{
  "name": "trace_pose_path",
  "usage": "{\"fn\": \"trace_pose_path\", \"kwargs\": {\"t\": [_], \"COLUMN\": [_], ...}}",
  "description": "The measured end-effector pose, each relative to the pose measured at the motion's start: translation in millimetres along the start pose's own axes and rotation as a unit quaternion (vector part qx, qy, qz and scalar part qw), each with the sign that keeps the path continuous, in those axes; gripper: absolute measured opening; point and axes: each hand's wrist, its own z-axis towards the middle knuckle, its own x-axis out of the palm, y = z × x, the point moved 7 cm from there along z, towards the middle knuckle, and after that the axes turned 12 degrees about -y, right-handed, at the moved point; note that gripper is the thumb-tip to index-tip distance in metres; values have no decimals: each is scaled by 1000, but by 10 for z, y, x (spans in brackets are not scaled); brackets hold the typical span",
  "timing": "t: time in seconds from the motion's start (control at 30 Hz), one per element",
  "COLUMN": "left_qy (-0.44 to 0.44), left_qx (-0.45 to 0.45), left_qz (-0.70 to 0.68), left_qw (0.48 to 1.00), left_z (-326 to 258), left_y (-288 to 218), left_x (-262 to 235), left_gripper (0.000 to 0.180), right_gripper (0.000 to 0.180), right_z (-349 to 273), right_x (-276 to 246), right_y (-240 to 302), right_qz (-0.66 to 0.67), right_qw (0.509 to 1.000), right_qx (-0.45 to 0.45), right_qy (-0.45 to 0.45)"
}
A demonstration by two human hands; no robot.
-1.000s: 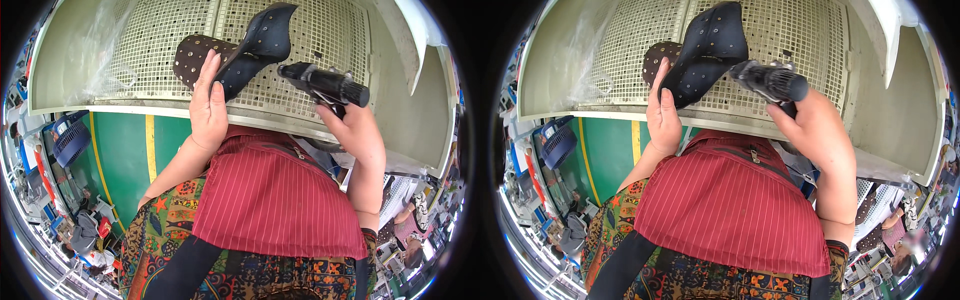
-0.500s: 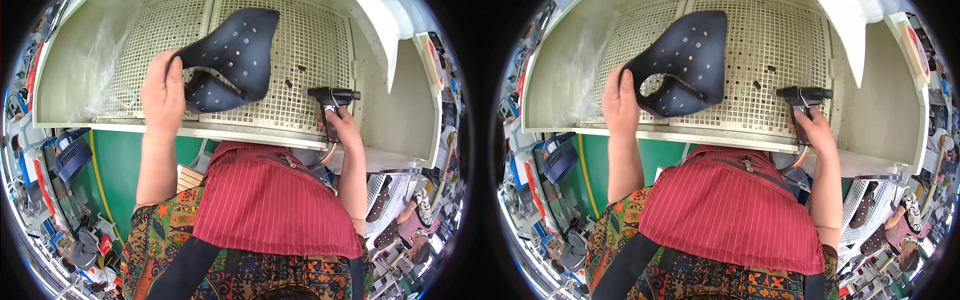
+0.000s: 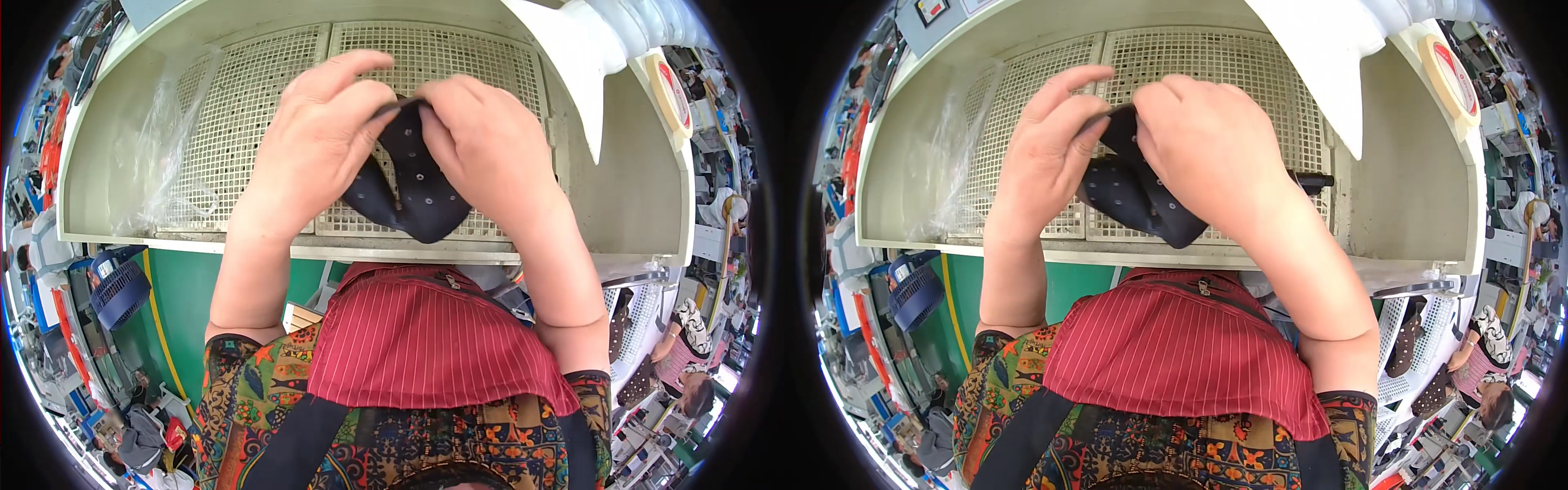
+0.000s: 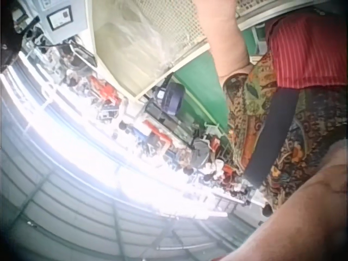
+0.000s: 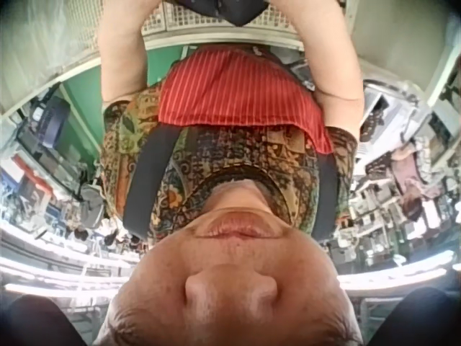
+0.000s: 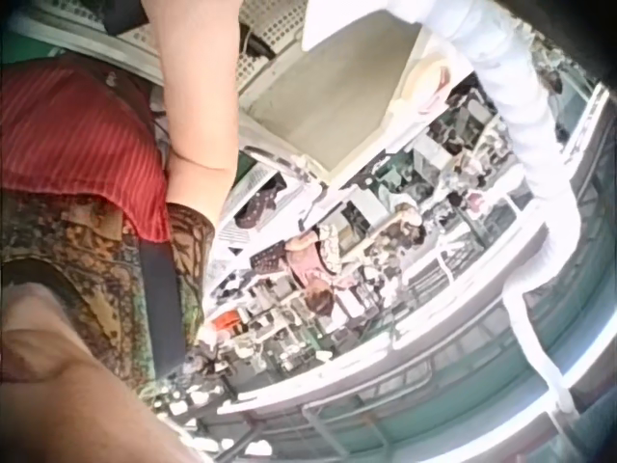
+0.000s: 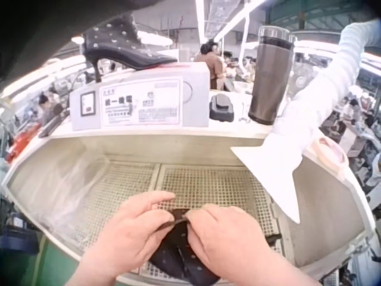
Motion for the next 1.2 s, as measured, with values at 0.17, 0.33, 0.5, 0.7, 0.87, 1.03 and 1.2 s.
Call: {"fn": "trace_pose_path", "kwargs": {"t": [0.17, 0.33, 0.5, 0.7, 0.87, 1.03, 1.2], "left_qy": [-200, -158, -71, -167, -186, -1, 164], "left_qx": [-238, -668, -710, -721, -493, -313, -222], "left_qz": [-139, -334, -573, -477, 23, 212, 254], "left_qw": [940, 646, 404, 474, 849, 926, 927], "left_z": [-544, -1944, -2050, -1972, -1219, -386, -289], "left_y": [558, 914, 364, 577, 1009, 956, 1095], "left_x": [-152, 467, 778, 519, -512, -284, 501], "left_gripper": [55, 57, 48, 31, 34, 23, 23], "right_gripper": [14, 17, 17, 17, 14, 17, 18], "right_z": [81, 130, 174, 113, -484, -1328, -1795], "right_x": [39, 131, 269, 302, 850, 1466, 1611], "right_y": [-235, -304, -204, -198, -478, -280, -384], "right_qz": [74, 153, 182, 261, 540, 606, 483], "right_qw": [989, 970, 967, 931, 638, 402, 459], "right_qx": [123, 191, 181, 253, 549, 681, 720], "right_qy": [-35, -2, 5, -37, -8, 89, 197]}}
